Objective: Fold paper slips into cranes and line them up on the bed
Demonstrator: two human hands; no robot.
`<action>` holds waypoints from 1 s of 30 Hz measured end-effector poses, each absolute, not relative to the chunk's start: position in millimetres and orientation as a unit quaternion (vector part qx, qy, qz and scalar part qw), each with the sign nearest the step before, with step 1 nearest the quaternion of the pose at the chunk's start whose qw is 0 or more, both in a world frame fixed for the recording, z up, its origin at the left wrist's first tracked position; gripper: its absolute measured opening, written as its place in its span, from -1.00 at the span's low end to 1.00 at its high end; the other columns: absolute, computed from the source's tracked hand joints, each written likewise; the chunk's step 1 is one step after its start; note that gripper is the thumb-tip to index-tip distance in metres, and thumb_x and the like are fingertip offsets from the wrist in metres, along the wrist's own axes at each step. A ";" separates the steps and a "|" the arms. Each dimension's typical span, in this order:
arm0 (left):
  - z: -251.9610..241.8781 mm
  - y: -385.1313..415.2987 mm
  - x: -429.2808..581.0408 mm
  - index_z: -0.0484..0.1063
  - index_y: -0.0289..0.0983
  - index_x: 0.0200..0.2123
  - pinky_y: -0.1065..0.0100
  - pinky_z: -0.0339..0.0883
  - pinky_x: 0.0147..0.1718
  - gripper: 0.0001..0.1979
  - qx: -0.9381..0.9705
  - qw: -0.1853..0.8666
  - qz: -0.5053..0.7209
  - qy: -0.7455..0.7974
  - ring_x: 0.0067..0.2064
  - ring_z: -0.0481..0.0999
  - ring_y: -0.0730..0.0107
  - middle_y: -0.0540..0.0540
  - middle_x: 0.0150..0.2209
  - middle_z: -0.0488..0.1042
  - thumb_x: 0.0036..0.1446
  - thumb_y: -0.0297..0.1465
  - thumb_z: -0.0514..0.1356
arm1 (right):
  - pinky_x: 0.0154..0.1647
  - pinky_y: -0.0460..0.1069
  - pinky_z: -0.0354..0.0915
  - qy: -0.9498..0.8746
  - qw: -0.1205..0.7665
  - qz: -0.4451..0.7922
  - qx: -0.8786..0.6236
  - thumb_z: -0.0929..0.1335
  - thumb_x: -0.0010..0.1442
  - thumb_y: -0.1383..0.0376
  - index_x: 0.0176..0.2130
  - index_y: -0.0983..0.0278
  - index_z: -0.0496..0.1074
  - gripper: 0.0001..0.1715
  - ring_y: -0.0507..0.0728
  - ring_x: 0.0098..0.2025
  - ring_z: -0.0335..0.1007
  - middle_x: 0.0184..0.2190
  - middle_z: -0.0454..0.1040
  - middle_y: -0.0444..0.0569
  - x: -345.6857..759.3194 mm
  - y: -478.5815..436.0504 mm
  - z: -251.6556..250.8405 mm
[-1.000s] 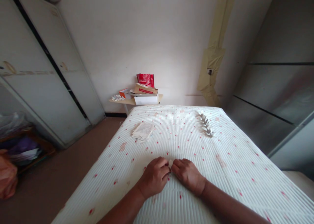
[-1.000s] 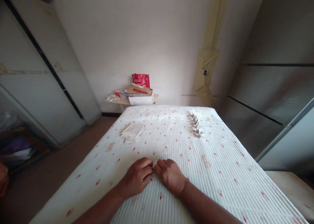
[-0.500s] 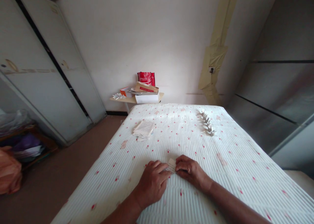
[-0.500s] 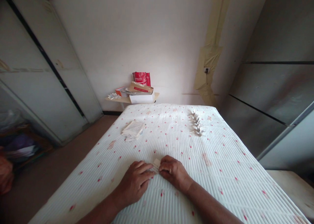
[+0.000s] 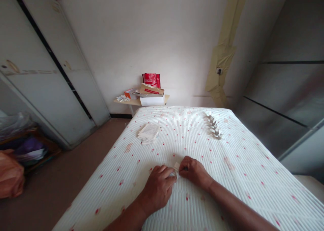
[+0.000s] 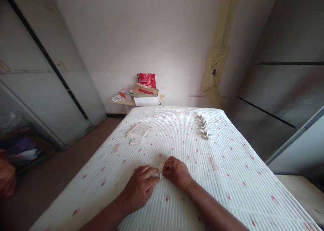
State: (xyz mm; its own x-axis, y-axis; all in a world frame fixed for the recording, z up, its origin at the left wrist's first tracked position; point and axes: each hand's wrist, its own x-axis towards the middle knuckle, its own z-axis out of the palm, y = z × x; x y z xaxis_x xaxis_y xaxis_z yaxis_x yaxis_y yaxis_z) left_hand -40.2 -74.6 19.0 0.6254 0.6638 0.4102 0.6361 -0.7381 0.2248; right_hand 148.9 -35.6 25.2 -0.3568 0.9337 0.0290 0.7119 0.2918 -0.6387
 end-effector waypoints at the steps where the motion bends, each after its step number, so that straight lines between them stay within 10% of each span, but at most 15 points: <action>1: 19.1 -74.7 -40.0 0.45 -0.24 -0.33 0.22 0.18 -0.25 -0.78 0.901 0.032 0.237 0.362 -0.22 0.31 0.30 -0.11 -0.25 0.41 0.12 -0.50 0.01 | -0.36 -0.15 0.16 -0.776 0.194 0.270 -0.536 0.33 -0.07 0.45 -0.50 0.26 0.48 -0.86 -0.02 -0.39 0.32 -0.41 0.40 -0.13 148.1 -34.6 26.1; 30: 17.0 -76.5 -33.3 0.42 -0.21 -0.18 0.20 0.20 -0.24 -0.72 0.899 0.035 0.192 0.393 -0.22 0.29 0.27 -0.10 -0.31 0.37 0.06 -0.54 0.04 | -0.39 -0.16 0.17 -0.779 0.168 0.251 -0.549 0.32 -0.16 0.52 -0.51 0.31 0.45 -0.82 0.00 -0.40 0.31 -0.43 0.39 -0.10 155.5 -23.1 27.3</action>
State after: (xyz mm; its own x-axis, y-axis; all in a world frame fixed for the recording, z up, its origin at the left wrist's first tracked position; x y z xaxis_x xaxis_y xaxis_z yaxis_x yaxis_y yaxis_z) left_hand -33.3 -76.5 17.0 0.6173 0.7200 0.3170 0.6929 -0.6884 0.2143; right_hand 155.5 -23.1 27.3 -0.3400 0.9403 -0.0141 0.7716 0.2704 -0.5757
